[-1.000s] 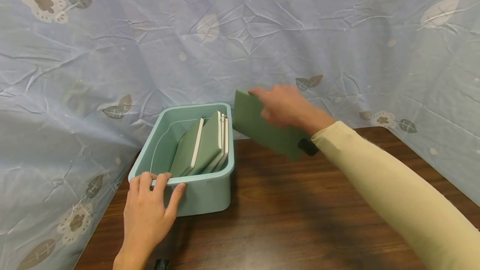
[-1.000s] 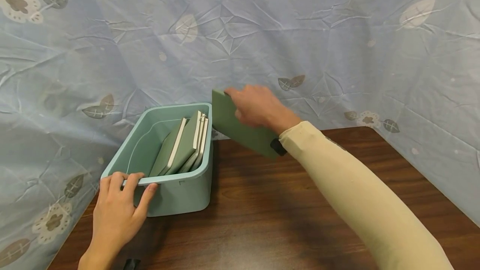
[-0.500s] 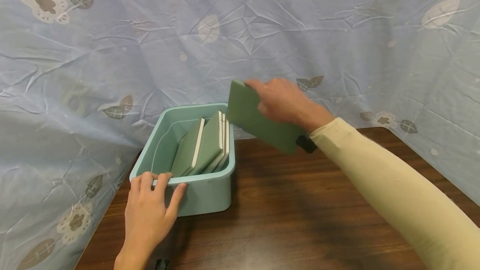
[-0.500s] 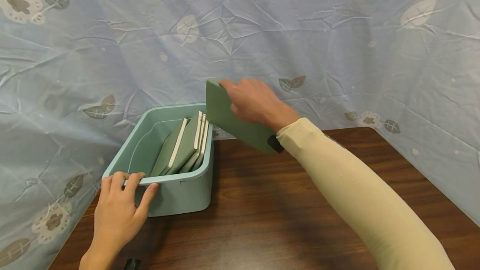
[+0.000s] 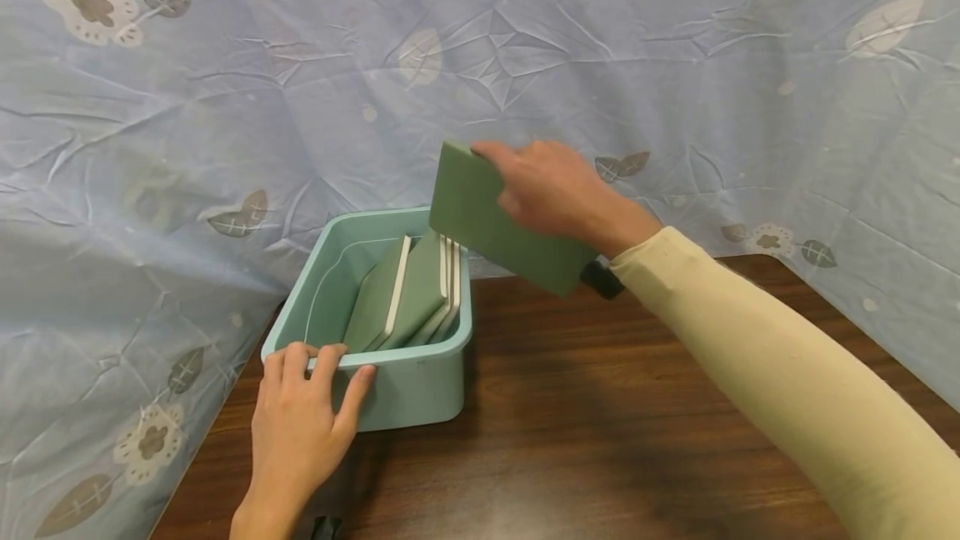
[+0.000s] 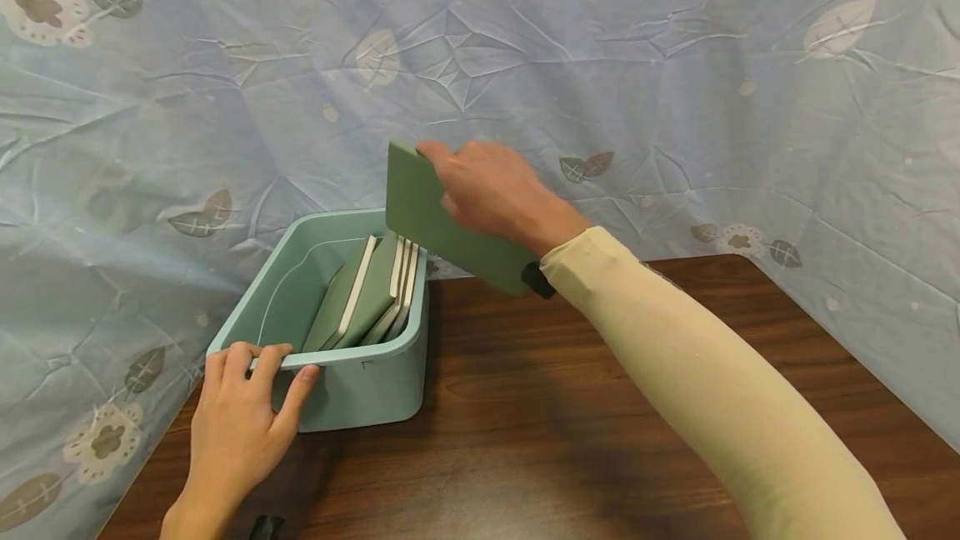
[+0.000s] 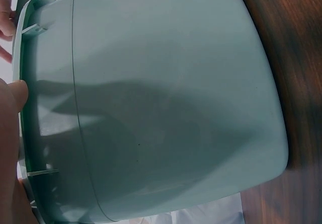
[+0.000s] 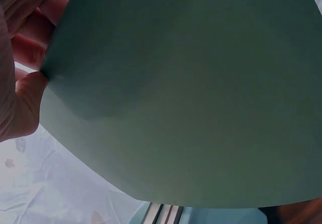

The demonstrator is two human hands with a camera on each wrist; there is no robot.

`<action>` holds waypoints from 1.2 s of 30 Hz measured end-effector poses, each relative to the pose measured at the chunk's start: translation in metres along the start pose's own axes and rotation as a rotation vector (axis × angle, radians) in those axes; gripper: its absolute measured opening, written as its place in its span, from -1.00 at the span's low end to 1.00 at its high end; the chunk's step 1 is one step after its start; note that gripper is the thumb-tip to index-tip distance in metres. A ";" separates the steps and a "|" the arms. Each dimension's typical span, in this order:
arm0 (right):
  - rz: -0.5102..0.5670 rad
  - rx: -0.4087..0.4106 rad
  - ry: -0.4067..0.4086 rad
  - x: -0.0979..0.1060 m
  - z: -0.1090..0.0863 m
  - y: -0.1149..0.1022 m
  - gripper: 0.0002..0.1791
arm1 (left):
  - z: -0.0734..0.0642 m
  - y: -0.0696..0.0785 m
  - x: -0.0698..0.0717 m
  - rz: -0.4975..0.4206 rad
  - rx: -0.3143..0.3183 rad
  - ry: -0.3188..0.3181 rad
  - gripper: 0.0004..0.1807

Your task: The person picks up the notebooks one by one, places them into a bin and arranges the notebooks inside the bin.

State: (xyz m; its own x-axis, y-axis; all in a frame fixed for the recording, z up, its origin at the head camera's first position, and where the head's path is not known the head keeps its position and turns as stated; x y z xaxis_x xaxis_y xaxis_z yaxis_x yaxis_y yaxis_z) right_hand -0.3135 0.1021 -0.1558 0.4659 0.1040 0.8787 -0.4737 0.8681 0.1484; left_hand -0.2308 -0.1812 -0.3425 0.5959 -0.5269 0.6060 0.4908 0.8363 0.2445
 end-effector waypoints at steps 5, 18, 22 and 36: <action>-0.014 0.005 0.015 0.001 0.001 -0.004 -0.31 | 0.001 0.001 -0.001 -0.003 -0.001 0.000 -0.59; -0.193 0.078 0.122 -0.003 0.006 -0.026 -0.37 | 0.001 0.002 -0.003 -0.001 -0.009 0.000 -0.58; -0.299 0.185 0.257 -0.001 0.005 -0.046 -0.47 | 0.002 0.003 -0.003 0.001 -0.013 -0.001 -0.58; -0.341 0.445 0.225 -0.005 0.001 -0.097 -0.51 | 0.001 0.001 -0.001 -0.003 -0.003 0.006 -0.59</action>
State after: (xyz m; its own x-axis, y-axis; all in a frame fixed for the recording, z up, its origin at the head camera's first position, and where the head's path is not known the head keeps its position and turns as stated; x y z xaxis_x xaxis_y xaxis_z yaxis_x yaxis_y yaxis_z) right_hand -0.2706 0.0171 -0.1738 0.7699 -0.0022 0.6382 -0.5148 0.5888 0.6231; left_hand -0.2320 -0.1796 -0.3422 0.5982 -0.5305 0.6006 0.4943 0.8342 0.2445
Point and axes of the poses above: each hand's wrist, its own z-axis towards the middle knuckle, its own x-axis out of the back of the hand, y = z × x, the point moved 5 cm from there along z, towards the middle knuckle, and after that the axes turned 6 degrees about -z, right-handed, at the moved point
